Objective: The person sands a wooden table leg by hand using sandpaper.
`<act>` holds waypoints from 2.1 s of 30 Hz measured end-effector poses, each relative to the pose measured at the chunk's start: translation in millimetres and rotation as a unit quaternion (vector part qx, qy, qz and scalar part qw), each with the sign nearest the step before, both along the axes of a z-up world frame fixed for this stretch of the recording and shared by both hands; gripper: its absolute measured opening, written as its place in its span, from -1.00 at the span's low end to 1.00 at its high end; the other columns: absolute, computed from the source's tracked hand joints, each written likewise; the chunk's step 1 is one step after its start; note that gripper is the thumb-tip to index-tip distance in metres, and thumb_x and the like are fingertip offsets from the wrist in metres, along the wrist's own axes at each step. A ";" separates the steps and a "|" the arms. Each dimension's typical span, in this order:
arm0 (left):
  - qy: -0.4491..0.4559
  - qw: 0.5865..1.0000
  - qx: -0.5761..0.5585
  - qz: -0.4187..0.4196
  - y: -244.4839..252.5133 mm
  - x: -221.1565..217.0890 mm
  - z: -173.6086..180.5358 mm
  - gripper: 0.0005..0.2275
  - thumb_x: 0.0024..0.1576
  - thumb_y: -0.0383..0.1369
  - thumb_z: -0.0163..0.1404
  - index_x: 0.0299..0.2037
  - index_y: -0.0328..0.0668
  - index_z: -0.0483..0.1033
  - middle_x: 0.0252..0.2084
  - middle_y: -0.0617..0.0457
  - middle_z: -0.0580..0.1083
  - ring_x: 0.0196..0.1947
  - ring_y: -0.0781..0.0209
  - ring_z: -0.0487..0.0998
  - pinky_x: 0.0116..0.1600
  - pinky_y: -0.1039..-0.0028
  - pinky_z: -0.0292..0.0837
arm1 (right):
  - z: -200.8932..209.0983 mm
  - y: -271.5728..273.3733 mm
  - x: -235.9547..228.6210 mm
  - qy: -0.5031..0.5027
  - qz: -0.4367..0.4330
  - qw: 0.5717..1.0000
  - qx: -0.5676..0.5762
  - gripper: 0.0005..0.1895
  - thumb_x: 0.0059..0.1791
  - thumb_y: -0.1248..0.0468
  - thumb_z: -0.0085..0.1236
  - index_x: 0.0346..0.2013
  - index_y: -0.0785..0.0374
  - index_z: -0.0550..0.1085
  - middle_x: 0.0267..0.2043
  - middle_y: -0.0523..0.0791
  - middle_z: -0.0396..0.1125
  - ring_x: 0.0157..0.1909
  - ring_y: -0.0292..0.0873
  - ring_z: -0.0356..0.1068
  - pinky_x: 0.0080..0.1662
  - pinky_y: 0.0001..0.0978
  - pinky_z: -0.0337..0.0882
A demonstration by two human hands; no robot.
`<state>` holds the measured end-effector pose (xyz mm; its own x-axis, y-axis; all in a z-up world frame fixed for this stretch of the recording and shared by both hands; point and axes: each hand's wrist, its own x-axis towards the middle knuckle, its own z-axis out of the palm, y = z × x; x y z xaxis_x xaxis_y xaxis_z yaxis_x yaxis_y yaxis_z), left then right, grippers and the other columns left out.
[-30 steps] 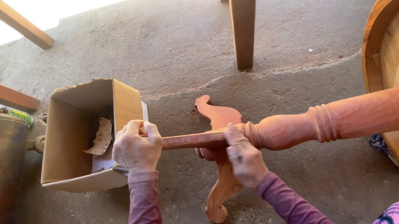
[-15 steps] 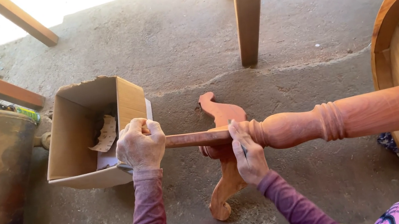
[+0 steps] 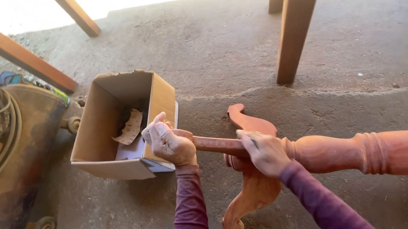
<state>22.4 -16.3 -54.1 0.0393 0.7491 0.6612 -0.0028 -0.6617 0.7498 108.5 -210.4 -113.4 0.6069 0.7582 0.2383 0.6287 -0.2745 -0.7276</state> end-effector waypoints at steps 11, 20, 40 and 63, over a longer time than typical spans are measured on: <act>-0.055 0.974 -0.158 -0.152 10.3 -22.1 -10.0 -0.78 0.21 -0.47 -0.18 -0.10 -0.36 0.55 -0.25 0.07 0.43 -0.32 0.30 0.51 -0.14 0.52 0.46 | 13.4 14.0 19.5 0.022 0.146 0.989 -0.027 -0.47 0.15 0.06 -0.30 0.24 0.30 0.40 0.05 0.09 0.47 -0.03 0.00 0.52 0.02 -0.22 0.45; -0.023 0.959 -0.185 -0.212 8.8 -30.7 -4.5 -0.67 0.24 -0.45 -0.18 0.20 -0.30 0.42 -0.19 0.08 0.43 -0.20 0.34 0.43 0.04 0.48 0.42 | 66.2 77.0 5.5 0.134 0.276 0.952 0.003 -0.47 0.17 0.05 -0.36 0.34 0.22 0.32 0.19 0.04 0.44 0.17 -0.01 0.46 0.21 -0.20 0.35; 0.024 0.960 -0.155 -0.231 10.2 -34.5 0.5 -0.67 0.27 -0.42 -0.24 0.20 -0.34 0.38 -0.37 0.09 0.45 -0.34 0.36 0.48 -0.09 0.52 0.46 | 102.6 55.9 17.2 0.319 0.175 0.898 -0.247 -0.30 0.10 -0.19 -0.49 0.37 -0.03 0.37 -0.05 -0.03 0.48 -0.01 -0.14 0.45 0.16 -0.29 0.35; 0.063 0.985 -0.056 -0.151 10.1 -33.4 -1.5 -0.73 0.31 -0.39 -0.27 0.05 -0.35 0.44 -0.39 0.04 0.47 -0.33 0.25 0.48 -0.07 0.44 0.42 | 13.8 -27.4 0.1 0.125 -0.055 0.990 -0.021 -0.54 0.17 0.08 -0.29 0.11 0.22 0.51 0.01 0.03 0.53 -0.03 -0.01 0.57 0.08 -0.22 0.48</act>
<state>-11.0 -6.2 -55.6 0.3482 0.7584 0.5509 -0.0896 -0.5581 0.8249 108.6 -237.8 -99.6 0.7224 0.6904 0.0392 0.3944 -0.3648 -0.8435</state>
